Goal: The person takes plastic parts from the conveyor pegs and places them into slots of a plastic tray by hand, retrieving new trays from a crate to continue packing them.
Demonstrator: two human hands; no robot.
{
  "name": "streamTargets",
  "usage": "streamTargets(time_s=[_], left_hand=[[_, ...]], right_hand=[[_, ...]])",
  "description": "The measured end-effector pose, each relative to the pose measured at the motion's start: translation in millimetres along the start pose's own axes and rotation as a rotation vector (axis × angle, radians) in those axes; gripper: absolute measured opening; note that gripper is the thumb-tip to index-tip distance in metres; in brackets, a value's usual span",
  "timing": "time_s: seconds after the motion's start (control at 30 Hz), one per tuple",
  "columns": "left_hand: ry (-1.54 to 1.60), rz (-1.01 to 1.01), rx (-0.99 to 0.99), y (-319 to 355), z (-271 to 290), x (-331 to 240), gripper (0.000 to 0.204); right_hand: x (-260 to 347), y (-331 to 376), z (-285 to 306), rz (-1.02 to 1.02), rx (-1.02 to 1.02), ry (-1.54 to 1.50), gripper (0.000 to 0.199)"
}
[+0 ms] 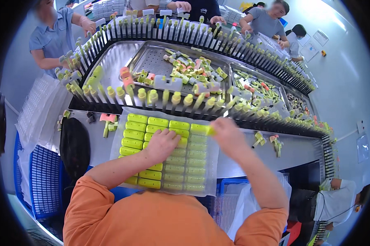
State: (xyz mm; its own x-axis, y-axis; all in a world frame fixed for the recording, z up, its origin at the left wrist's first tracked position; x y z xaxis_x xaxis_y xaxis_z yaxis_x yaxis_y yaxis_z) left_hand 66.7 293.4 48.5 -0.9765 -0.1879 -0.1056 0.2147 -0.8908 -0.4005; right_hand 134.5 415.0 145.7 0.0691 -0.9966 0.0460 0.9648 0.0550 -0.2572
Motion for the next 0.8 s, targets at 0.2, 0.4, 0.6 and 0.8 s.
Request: streamTargets(time_s=[0.2,0.4,0.6,0.8], left_hand=[[0.062,0.016,-0.022,5,1,3,0.017],[0.098,0.032,-0.104,4,1,5,0.017],[0.11,-0.005,-0.097,1,1,-1,0.019],[0.149,0.044,-0.095,4,4,4,0.034]], right_hand=[[-16,37,-92,-0.24,-0.083,-0.14,0.038],[-7,39,-82,-0.066,-0.347,-0.221,0.038],[-2,39,-93,-0.057,-0.3,-0.232,0.03],[8,56,-120,-0.4,0.005,0.019,0.052]])
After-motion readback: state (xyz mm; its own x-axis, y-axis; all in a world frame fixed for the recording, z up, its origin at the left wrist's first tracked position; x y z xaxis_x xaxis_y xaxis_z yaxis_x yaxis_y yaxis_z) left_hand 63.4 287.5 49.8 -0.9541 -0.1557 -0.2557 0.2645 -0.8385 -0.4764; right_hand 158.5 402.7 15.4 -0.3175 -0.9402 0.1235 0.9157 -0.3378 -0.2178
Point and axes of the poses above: each hand's wrist, its own y-axis away from the middle knuckle, its own z-axis out of the back of the hand, x = y × z, the point moved 10 cm from there along -y, towards the middle knuckle, and after that the axes turned 2 degrees about z, right-handed, at the moved point
